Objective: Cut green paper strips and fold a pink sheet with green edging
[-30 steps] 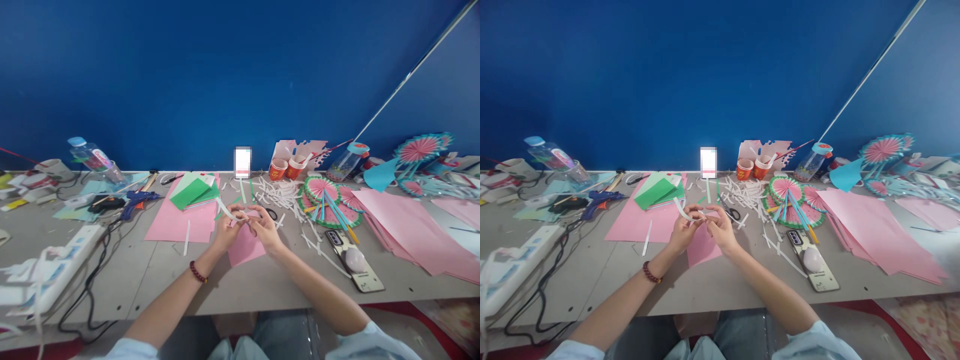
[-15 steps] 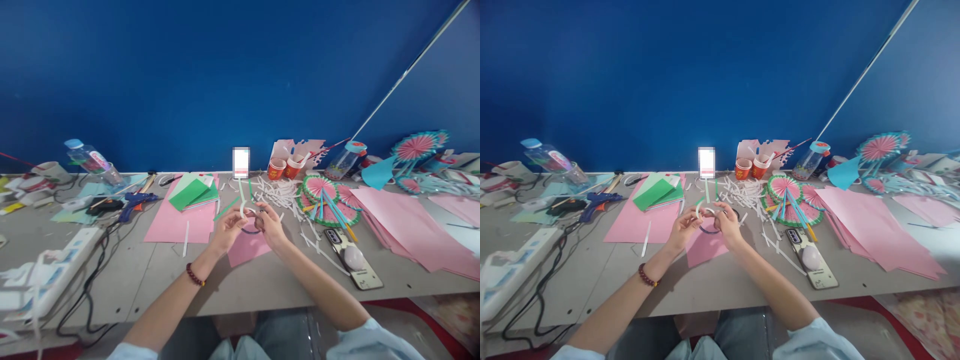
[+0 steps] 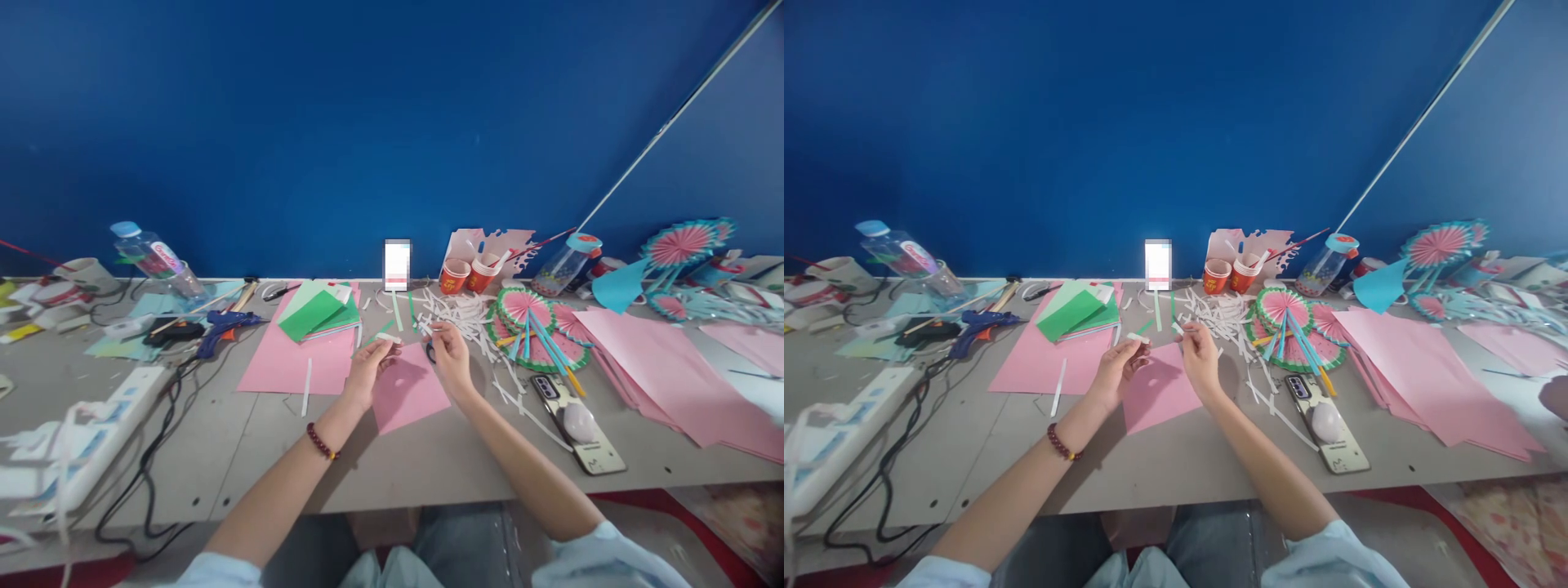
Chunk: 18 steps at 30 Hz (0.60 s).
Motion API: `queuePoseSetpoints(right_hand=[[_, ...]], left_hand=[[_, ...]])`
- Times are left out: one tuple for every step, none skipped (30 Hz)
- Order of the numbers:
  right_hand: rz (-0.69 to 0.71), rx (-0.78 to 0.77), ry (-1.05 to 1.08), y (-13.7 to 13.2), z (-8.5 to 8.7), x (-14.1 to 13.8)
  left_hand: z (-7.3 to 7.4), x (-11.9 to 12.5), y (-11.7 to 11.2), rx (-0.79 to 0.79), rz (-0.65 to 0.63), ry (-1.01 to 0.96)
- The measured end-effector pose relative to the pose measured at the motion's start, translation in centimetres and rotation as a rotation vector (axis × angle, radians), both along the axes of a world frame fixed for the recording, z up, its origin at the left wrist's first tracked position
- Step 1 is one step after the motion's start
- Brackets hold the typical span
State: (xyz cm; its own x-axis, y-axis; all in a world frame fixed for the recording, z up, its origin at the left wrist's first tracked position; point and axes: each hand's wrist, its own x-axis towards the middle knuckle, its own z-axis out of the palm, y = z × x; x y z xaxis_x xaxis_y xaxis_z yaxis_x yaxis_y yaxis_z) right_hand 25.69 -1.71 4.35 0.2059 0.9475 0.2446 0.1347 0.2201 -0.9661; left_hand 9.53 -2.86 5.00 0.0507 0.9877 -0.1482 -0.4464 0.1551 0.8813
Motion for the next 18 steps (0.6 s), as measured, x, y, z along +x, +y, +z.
queuePoseSetpoints(right_hand=[[-0.016, 0.025, -0.081, 0.3, -0.2, 0.4], [-0.034, 0.047, -0.158, 0.7, -0.4, 0.8], [-0.058, 0.070, -0.236, 1.1, -0.6, 1.2], [-0.085, 0.096, -0.319, 1.5, -0.8, 1.7], [-0.116, 0.125, -0.402, 1.9, -1.1, 2.1], [-0.128, 0.145, -0.488, 2.3, -1.4, 2.5], [-0.132, 0.148, -0.565, 2.7, -1.6, 2.9], [-0.142, 0.141, -0.619, 3.0, -1.8, 3.2], [-0.147, 0.127, -0.662, 3.2, -2.0, 3.5], [-0.156, 0.108, -0.691, 3.4, -2.2, 3.8], [-0.167, 0.082, -0.709, 3.5, -2.3, 4.0], [-0.183, 0.053, -0.719, 3.6, -2.4, 4.2], [-0.198, 0.026, -0.723, 3.7, -2.6, 4.3], [-0.207, 0.005, -0.727, 3.7, -2.7, 4.5], [-0.206, -0.006, -0.736, 3.8, -2.8, 4.6], [-0.196, -0.004, -0.747, 3.9, -3.0, 4.6], [-0.185, 0.011, -0.758, 4.0, -3.0, 4.7], [-0.177, 0.036, -0.763, 4.0, -3.1, 4.6]], left_hand=[[0.0, 0.0, 0.0, 0.001, -0.006, -0.001], [0.0, -0.1, 0.0, 0.002, -0.012, -0.006], [0.0, -0.1, 0.1, 0.004, -0.015, -0.012], [-0.1, -0.1, 0.1, 0.006, -0.018, -0.020], [-0.1, -0.2, 0.1, 0.008, -0.020, -0.024], [-0.2, -0.2, 0.2, 0.011, -0.021, -0.022], [-0.2, -0.2, 0.2, 0.017, -0.022, -0.011], [-0.3, -0.2, 0.2, 0.026, -0.020, 0.009], [-0.3, -0.2, 0.2, 0.037, -0.014, 0.040], [-0.3, -0.2, 0.2, 0.050, -0.005, 0.083], [-0.4, -0.2, 0.2, 0.068, 0.005, 0.138], [-0.4, -0.2, 0.1, 0.094, 0.018, 0.200], [-0.4, -0.1, 0.0, 0.134, 0.034, 0.266], [-0.4, -0.1, -0.1, 0.185, 0.050, 0.334], [-0.4, -0.1, -0.3, 0.247, 0.064, 0.403], [-0.4, -0.1, -0.4, 0.313, 0.077, 0.471], [-0.3, -0.1, -0.5, 0.373, 0.086, 0.536], [-0.3, -0.1, -0.6, 0.421, 0.088, 0.597]])
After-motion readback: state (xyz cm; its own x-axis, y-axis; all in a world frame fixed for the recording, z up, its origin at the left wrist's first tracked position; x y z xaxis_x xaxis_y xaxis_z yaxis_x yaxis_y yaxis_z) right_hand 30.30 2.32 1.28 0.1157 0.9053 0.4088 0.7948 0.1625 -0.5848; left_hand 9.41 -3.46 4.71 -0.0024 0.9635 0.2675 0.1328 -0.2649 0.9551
